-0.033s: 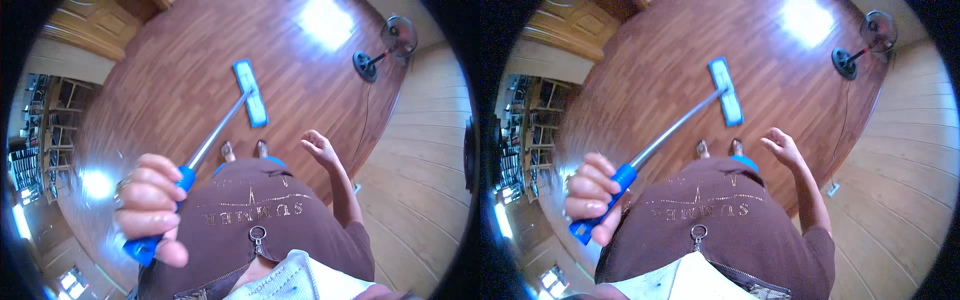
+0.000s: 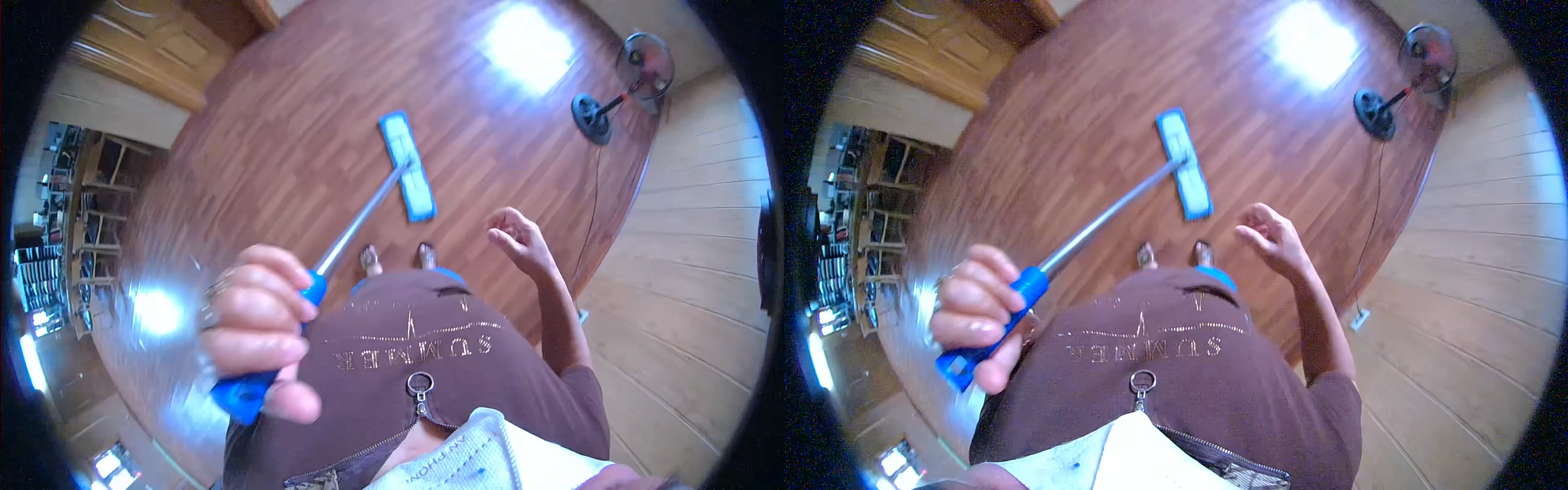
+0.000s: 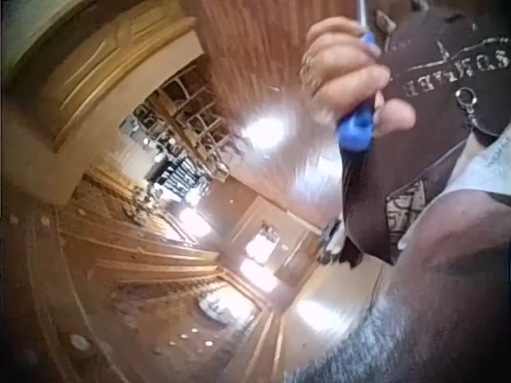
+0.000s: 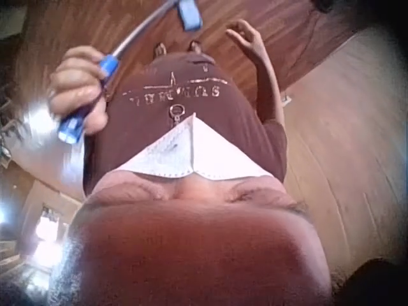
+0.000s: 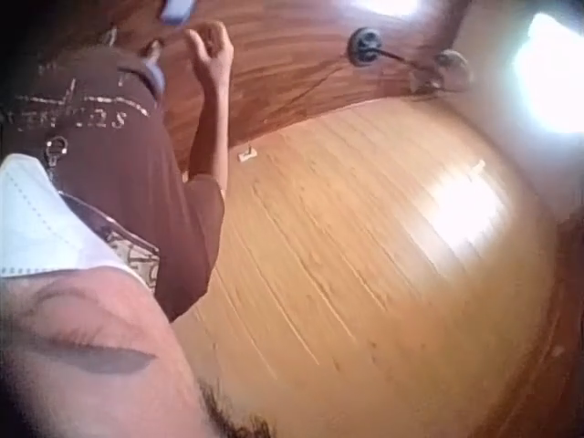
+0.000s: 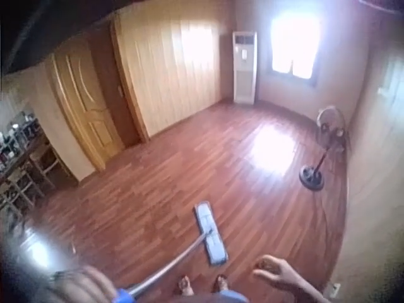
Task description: Mopping a wooden floor using a flat mop in an indoor room.
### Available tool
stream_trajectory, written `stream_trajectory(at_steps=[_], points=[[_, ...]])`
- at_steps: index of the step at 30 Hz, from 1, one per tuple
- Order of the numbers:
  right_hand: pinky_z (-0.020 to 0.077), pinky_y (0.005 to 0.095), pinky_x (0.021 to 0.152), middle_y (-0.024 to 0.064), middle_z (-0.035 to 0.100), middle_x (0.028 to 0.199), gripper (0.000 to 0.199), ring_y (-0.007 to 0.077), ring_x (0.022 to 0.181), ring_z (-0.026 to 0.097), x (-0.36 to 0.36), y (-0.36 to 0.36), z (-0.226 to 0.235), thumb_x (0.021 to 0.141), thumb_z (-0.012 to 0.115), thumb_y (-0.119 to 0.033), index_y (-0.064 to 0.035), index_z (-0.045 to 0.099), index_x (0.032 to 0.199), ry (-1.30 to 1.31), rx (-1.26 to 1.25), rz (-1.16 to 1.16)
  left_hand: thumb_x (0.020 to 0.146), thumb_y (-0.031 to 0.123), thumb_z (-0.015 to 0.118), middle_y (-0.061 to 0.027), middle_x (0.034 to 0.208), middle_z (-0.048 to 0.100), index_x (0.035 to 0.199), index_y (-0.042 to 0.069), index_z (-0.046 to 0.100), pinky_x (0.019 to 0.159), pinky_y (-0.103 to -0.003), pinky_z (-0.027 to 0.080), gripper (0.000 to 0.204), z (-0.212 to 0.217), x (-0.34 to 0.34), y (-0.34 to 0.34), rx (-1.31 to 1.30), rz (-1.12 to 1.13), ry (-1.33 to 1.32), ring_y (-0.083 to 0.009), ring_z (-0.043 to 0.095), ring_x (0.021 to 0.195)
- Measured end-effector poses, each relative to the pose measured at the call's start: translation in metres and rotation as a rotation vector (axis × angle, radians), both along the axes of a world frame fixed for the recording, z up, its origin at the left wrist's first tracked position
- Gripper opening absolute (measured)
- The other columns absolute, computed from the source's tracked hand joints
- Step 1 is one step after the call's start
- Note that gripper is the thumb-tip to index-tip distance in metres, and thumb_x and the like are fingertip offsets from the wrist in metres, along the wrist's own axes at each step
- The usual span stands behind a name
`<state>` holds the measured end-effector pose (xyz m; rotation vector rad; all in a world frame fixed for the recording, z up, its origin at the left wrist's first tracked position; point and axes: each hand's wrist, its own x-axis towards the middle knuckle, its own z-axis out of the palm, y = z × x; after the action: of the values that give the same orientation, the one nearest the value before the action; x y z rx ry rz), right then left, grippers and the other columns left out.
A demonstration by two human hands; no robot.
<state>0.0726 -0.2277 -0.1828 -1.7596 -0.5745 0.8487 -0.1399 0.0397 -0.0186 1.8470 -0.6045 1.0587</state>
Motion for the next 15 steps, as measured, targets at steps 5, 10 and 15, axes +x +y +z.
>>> stream_trajectory(at_steps=[5,10,15], points=[[0.0462,0.0398,0.087,0.0166,0.06,0.111,0.05,0.0307,0.102,0.06,-0.005,0.053,0.151,0.076,0.074,-0.035,-0.0044,0.059,0.113,-0.871,0.732,0.192,0.062,0.017,0.085,-0.0072,0.075,0.059,0.08,0.008,0.061,0.066,-0.035,0.048,0.032,-0.031,0.081,-0.009,-0.063,0.014,0.138,-0.0236,0.06,0.069],[0.0478,0.0399,0.08,0.0171,0.063,0.107,0.046,0.0292,0.095,0.062,-0.015,0.055,0.19,0.073,0.076,-0.027,-0.0082,0.061,0.112,-1.232,0.695,0.216,0.066,0.011,0.077,-0.0119,0.073,0.059,0.079,0.003,0.059,0.064,-0.035,0.043,0.024,-0.103,0.151,-0.027,-0.123,-0.167,0.512,-0.0272,0.057,0.07],[0.0501,0.036,0.062,0.0121,0.065,0.084,0.032,0.0266,0.073,0.065,-0.028,0.014,0.178,0.074,0.078,-0.022,-0.0088,0.049,0.082,-1.172,0.766,-0.032,0.069,0.031,0.077,-0.0147,0.069,0.056,0.075,0.004,0.058,0.059,-0.04,0.042,0.034,-0.208,0.187,-0.035,0.15,-0.254,0.64,-0.0307,0.054,0.065]])
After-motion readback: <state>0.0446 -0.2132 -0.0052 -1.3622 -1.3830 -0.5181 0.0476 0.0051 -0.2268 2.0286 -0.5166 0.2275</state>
